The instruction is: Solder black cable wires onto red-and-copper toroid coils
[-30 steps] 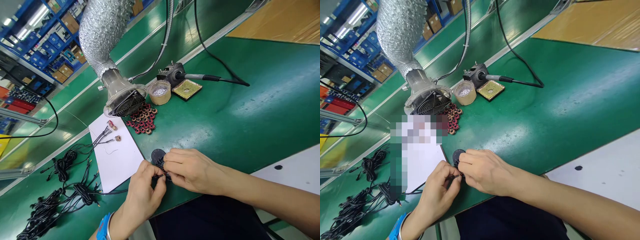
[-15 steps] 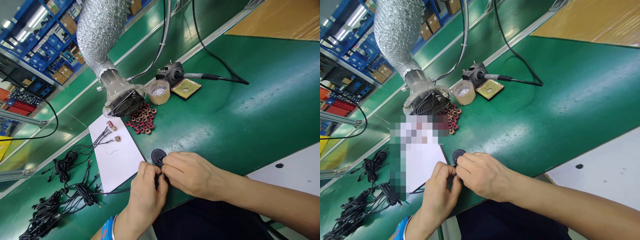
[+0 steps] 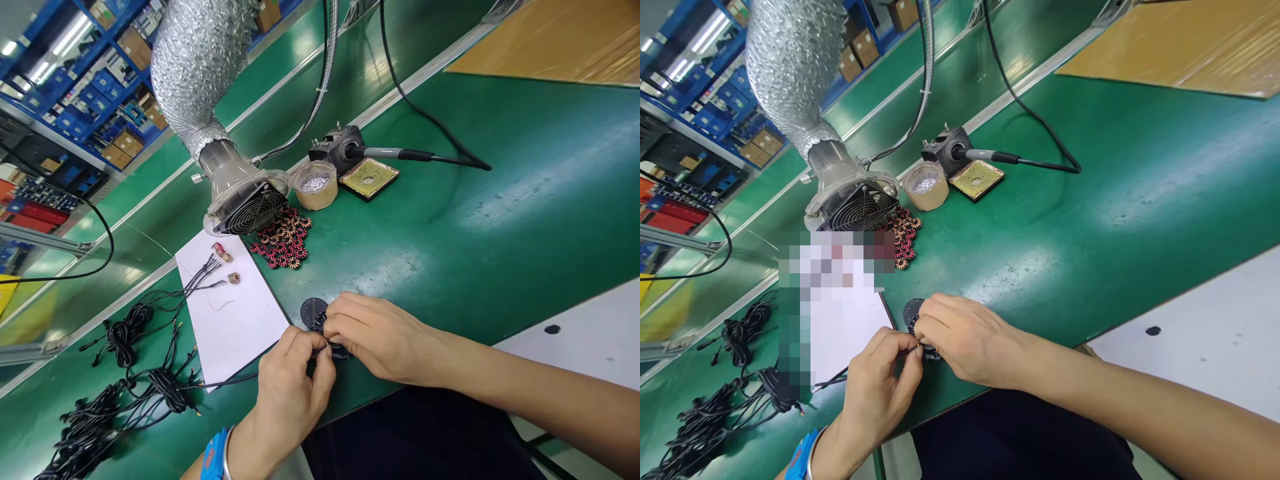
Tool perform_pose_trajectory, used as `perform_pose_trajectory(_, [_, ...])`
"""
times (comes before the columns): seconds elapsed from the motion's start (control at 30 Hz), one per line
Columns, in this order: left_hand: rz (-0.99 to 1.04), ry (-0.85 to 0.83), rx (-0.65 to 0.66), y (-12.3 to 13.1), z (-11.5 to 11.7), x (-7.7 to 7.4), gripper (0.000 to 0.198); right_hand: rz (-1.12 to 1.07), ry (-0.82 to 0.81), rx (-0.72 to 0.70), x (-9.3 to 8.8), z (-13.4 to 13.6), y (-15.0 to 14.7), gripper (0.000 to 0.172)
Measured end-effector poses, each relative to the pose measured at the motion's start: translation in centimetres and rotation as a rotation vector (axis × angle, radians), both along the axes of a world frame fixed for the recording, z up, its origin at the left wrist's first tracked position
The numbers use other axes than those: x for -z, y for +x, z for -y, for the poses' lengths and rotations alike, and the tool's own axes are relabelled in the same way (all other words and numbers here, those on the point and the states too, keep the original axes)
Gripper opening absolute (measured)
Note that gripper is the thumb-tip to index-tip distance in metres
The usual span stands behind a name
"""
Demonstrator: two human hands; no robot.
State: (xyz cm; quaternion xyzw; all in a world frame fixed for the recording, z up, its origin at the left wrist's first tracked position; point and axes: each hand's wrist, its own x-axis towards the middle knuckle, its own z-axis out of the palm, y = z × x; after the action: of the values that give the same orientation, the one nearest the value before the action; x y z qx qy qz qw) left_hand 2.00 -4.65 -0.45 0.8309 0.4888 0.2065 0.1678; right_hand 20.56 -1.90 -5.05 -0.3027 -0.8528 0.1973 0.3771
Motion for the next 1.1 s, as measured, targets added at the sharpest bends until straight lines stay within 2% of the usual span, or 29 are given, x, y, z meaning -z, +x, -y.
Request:
perform_pose_trajectory(0.13, [-0.018, -0.006, -0.024, 0.1, 0.1, -0.1, 0.01, 0.017, 0.112, 0.214, -0.1, 1.5, -0.8, 0.022])
perform_pose_trajectory(0.23, [-0.03, 0.004, -0.012, 0.3, 0.2, -0.1, 0.01, 0.05, 0.08, 0.287, -0.4, 2.7, -1.3, 0.024])
perform_pose_trajectory(0.4, [-0.047, 0.079, 0.008, 0.5, 0.2, 0.1, 0.01, 0.077, 0.003, 0.277, -0.7, 3.4, -1.5, 0.026])
perform_pose_trajectory(0.67, [-0.084, 0.135, 0.041, 0.6, 0.4, 0.3, 0.011, 0.11, -0.002, 0.183, -1.2, 3.2, -1.2, 0.026])
perform_pose_trajectory(0.87, [-0.072, 0.152, 0.053, 0.7, 0.5, 0.6, 0.011, -0.012, -0.004, 0.194, -0.9, 2.9, -1.5, 0.026])
perform_pose_trajectory(1.1, [-0.022, 0.089, 0.061, 0.5, 0.4, 0.6, 0.009, -0.174, -0.069, 0.229, -0.5, 2.5, -1.7, 0.029])
